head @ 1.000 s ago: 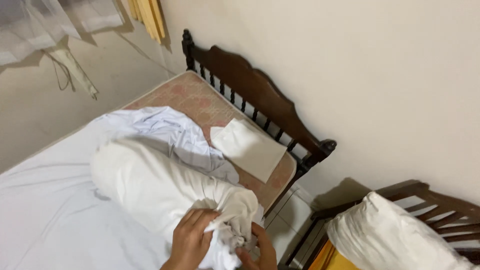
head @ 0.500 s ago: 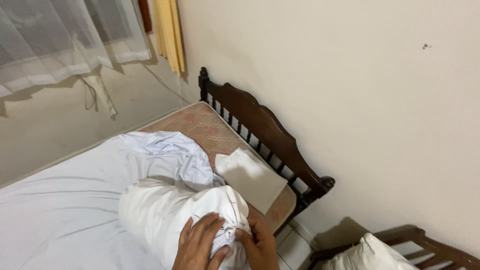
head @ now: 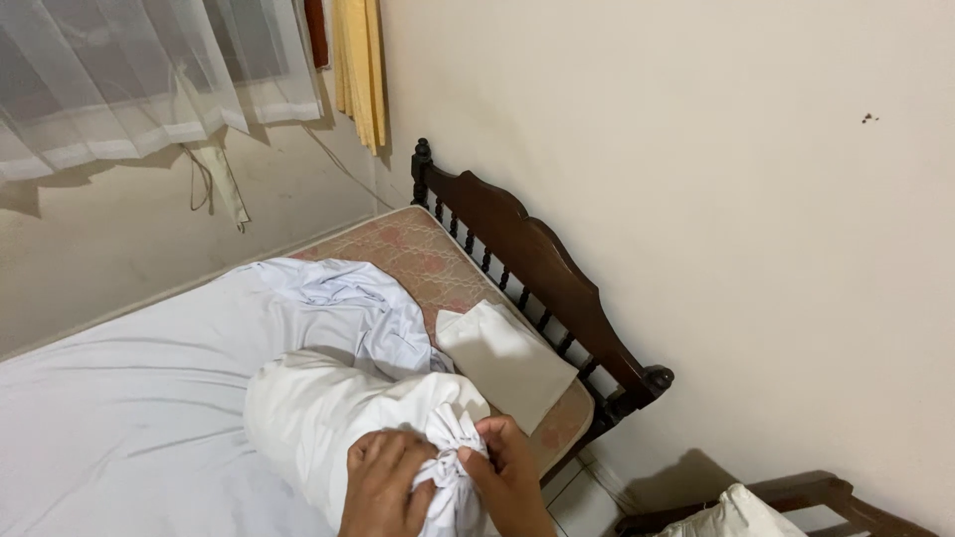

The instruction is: Remove the pillowcases from multiple pillows in a bedroom.

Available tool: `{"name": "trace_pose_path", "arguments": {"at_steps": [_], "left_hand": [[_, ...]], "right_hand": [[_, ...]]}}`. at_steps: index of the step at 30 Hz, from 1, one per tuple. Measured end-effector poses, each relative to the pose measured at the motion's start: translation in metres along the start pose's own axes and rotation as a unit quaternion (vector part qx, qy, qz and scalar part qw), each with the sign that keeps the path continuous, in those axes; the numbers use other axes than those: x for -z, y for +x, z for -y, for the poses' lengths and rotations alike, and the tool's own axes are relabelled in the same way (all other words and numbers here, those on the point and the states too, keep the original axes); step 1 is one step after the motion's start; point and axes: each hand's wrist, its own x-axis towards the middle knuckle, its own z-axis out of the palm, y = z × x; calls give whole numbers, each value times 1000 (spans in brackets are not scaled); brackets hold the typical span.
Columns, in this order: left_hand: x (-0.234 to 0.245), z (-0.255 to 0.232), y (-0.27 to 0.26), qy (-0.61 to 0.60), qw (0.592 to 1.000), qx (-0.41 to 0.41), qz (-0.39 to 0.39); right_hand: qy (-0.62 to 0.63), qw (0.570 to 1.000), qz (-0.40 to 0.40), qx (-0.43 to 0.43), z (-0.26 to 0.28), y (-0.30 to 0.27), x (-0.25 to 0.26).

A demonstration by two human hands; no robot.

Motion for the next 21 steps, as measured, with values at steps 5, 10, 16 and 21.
{"name": "trace_pose_path", "arguments": {"at_steps": [5, 10, 16, 21], "left_hand": [[-9, 26, -5, -155, 983, 97, -6], [-14, 33, -3, -376, 903, 199, 68], [-17, 31, -5, -415, 869, 264, 58], [-14, 20, -2, -436, 861, 252, 72]], "right_hand": [[-45, 998, 46, 13, 22, -5, -5], [-287, 949, -42, 122, 32, -15, -14], [-496, 827, -68, 256, 33, -25, -21], [-475, 831, -99, 272, 45, -23, -30]]}}
